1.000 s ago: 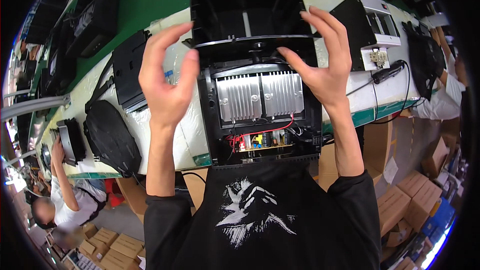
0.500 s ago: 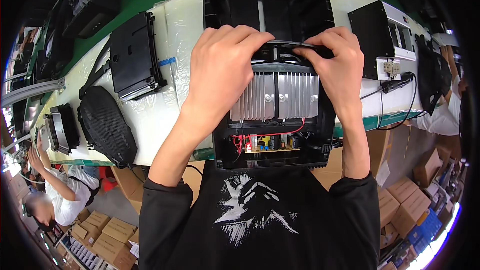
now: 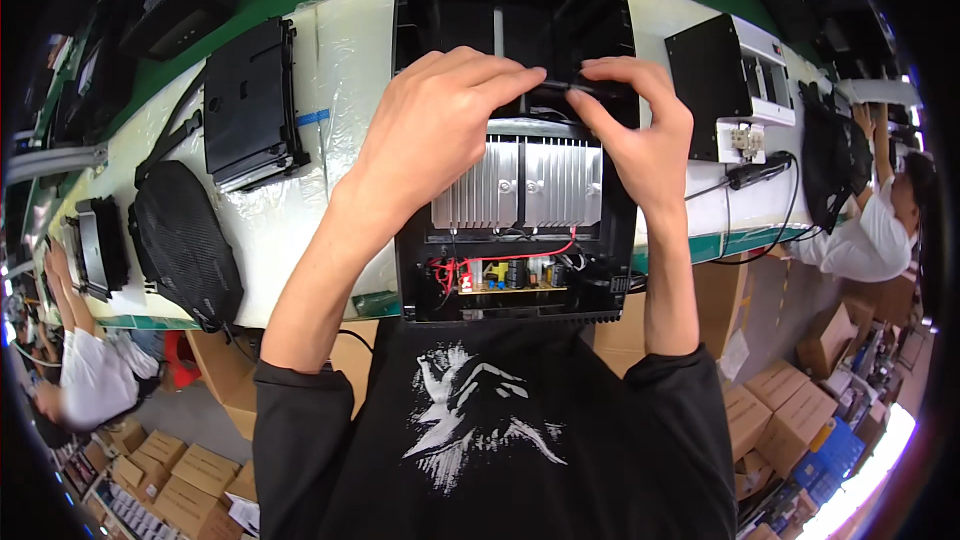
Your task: Assembling the housing and connecting internal components of an electronic device on an assembly line.
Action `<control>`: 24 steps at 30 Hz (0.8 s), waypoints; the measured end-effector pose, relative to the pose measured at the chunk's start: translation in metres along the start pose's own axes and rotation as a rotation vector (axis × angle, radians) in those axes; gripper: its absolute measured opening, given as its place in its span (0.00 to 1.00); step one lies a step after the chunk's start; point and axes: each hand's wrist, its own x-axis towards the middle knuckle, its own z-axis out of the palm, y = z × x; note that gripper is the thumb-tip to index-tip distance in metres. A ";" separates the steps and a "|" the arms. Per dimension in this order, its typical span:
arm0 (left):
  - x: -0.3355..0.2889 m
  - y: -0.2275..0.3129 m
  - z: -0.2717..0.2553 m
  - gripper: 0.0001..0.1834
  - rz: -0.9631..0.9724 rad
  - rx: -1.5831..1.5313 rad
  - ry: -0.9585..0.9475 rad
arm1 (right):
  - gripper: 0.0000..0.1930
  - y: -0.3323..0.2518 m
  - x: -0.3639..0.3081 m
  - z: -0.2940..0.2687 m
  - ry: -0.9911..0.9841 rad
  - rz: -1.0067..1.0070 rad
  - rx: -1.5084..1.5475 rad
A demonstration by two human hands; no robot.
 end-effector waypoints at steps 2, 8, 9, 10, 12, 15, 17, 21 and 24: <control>-0.003 -0.003 0.001 0.19 0.013 0.000 0.009 | 0.13 0.001 -0.013 -0.009 0.119 -0.001 0.005; -0.002 0.000 -0.001 0.14 -0.030 -0.018 0.000 | 0.15 0.110 -0.036 -0.150 0.883 0.272 -0.413; -0.003 -0.001 -0.002 0.13 -0.039 -0.026 -0.013 | 0.18 0.151 -0.049 -0.176 0.953 0.368 -0.612; -0.003 -0.002 0.000 0.12 -0.034 -0.013 0.008 | 0.23 0.213 -0.075 -0.208 0.868 0.505 -0.732; -0.006 -0.002 0.002 0.12 -0.041 -0.014 0.023 | 0.31 0.277 -0.096 -0.219 0.554 0.995 -0.627; -0.005 0.002 0.006 0.12 -0.023 -0.059 0.048 | 0.34 0.336 -0.130 -0.230 0.372 1.134 -0.668; -0.005 -0.003 0.006 0.11 0.061 -0.132 0.253 | 0.34 0.328 -0.119 -0.212 0.385 1.110 -0.649; -0.016 -0.003 -0.005 0.16 -0.050 -0.128 0.407 | 0.21 0.305 -0.112 -0.205 0.578 0.963 -0.169; -0.049 0.030 -0.016 0.31 -0.385 -0.257 0.324 | 0.12 0.267 -0.112 -0.214 0.893 0.708 0.051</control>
